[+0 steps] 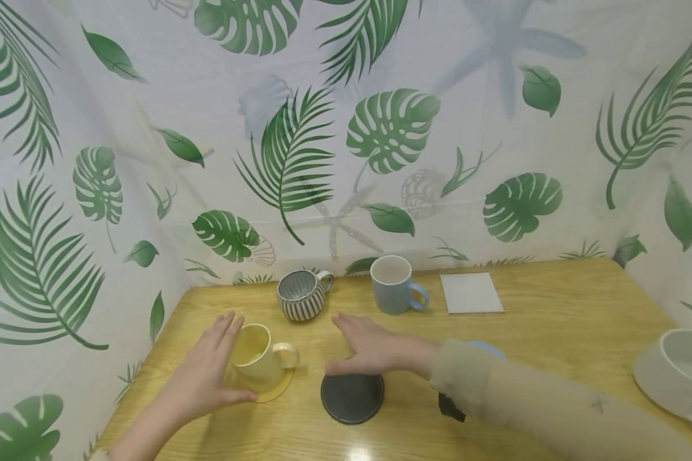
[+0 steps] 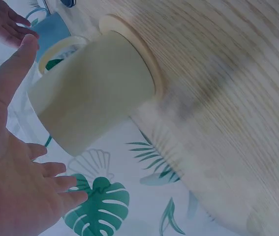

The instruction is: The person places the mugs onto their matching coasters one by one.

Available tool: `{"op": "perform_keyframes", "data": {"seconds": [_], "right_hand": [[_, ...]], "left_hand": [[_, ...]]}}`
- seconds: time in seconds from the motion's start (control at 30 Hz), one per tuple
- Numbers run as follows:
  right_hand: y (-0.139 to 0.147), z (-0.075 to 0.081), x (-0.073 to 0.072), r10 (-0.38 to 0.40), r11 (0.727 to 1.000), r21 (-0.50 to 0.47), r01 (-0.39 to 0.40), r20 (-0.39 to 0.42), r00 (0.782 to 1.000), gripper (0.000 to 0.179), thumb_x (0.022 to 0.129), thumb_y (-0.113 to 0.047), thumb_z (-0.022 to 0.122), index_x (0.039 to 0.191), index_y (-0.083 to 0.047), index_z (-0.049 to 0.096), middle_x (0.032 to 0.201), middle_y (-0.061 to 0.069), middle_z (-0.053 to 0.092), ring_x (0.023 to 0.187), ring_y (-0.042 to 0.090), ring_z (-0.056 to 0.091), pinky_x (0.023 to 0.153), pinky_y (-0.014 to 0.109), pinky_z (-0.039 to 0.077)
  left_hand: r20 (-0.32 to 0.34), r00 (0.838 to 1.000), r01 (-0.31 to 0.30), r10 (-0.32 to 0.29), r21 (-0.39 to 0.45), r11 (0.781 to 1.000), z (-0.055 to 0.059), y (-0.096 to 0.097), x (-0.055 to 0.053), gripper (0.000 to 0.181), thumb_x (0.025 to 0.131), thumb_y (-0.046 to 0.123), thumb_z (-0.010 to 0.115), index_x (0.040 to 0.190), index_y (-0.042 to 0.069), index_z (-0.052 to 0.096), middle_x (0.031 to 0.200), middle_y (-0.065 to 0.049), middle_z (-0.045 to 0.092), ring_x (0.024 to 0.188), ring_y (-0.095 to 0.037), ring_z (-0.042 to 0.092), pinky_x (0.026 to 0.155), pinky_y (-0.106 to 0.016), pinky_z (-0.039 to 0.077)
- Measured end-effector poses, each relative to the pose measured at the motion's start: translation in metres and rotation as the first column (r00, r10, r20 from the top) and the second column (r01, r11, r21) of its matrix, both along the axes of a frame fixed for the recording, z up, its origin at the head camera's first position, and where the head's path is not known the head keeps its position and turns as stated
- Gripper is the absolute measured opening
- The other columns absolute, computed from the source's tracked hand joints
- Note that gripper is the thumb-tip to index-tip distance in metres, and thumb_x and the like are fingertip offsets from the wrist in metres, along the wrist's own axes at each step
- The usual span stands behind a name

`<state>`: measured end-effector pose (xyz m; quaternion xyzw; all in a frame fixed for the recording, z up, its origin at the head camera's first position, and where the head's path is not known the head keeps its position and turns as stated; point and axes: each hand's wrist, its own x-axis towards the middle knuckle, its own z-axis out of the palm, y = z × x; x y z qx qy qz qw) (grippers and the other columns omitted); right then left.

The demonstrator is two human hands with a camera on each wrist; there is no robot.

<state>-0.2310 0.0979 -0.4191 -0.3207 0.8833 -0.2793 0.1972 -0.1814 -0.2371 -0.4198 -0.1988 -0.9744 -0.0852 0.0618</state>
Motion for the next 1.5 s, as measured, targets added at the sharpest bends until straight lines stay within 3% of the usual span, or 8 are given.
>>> {"op": "perform_keyframes", "data": {"seconds": [0.27,0.5,0.83,1.27,1.5], "right_hand": [[0.008,-0.003,0.013,0.040,0.994,0.112,-0.021,-0.167,0.985,0.103,0.098,-0.059,0.068,0.168,0.000,0.020,0.176,0.023,0.019,0.161,0.046,0.024,0.129,0.067,0.024],[0.013,-0.007,0.020,0.086,0.986,0.158,-0.044,-0.272,0.959,0.104,0.097,-0.059,0.069,0.168,0.001,0.021,0.175,0.022,0.021,0.161,0.044,0.025,0.130,0.063,0.024],[0.025,-0.016,0.027,0.082,0.983,0.181,-0.032,-0.276,0.958,0.105,0.095,-0.061,0.071,0.167,0.000,0.024,0.175,0.022,0.024,0.160,0.044,0.027,0.129,0.065,0.025],[0.032,-0.027,0.037,0.069,0.984,0.180,-0.015,-0.300,0.951,0.108,0.092,-0.062,0.073,0.167,0.000,0.026,0.173,0.022,0.028,0.158,0.045,0.031,0.127,0.067,0.027],[0.037,-0.037,0.043,0.068,0.984,0.180,-0.017,-0.282,0.957,0.108,0.091,-0.063,0.075,0.165,0.002,0.029,0.172,0.023,0.030,0.157,0.045,0.034,0.125,0.068,0.030]], "left_hand": [[-0.063,0.997,0.043,-0.047,-0.061,0.997,0.000,0.016,0.004,0.134,0.061,0.052,0.102,0.162,-0.004,0.034,0.169,-0.030,0.032,0.157,-0.050,0.032,0.128,-0.063,0.029],[-0.055,0.994,0.088,-0.094,-0.099,0.991,0.000,0.027,0.008,0.133,0.063,0.057,0.099,0.162,-0.004,0.035,0.170,-0.028,0.031,0.159,-0.049,0.029,0.129,-0.061,0.028],[-0.065,0.986,0.141,-0.151,-0.139,0.980,-0.009,0.039,0.012,0.130,0.067,0.062,0.095,0.163,-0.002,0.034,0.170,-0.026,0.033,0.160,-0.045,0.029,0.130,-0.056,0.030],[-0.081,0.966,0.219,-0.244,-0.241,0.946,-0.022,0.059,0.016,0.123,0.074,0.066,0.089,0.164,0.003,0.034,0.171,-0.021,0.035,0.159,-0.038,0.034,0.130,-0.049,0.033],[-0.078,0.949,0.269,-0.306,-0.305,0.913,-0.030,0.073,0.021,0.118,0.079,0.067,0.085,0.165,0.003,0.034,0.172,-0.018,0.034,0.160,-0.033,0.035,0.130,-0.045,0.033]]}}
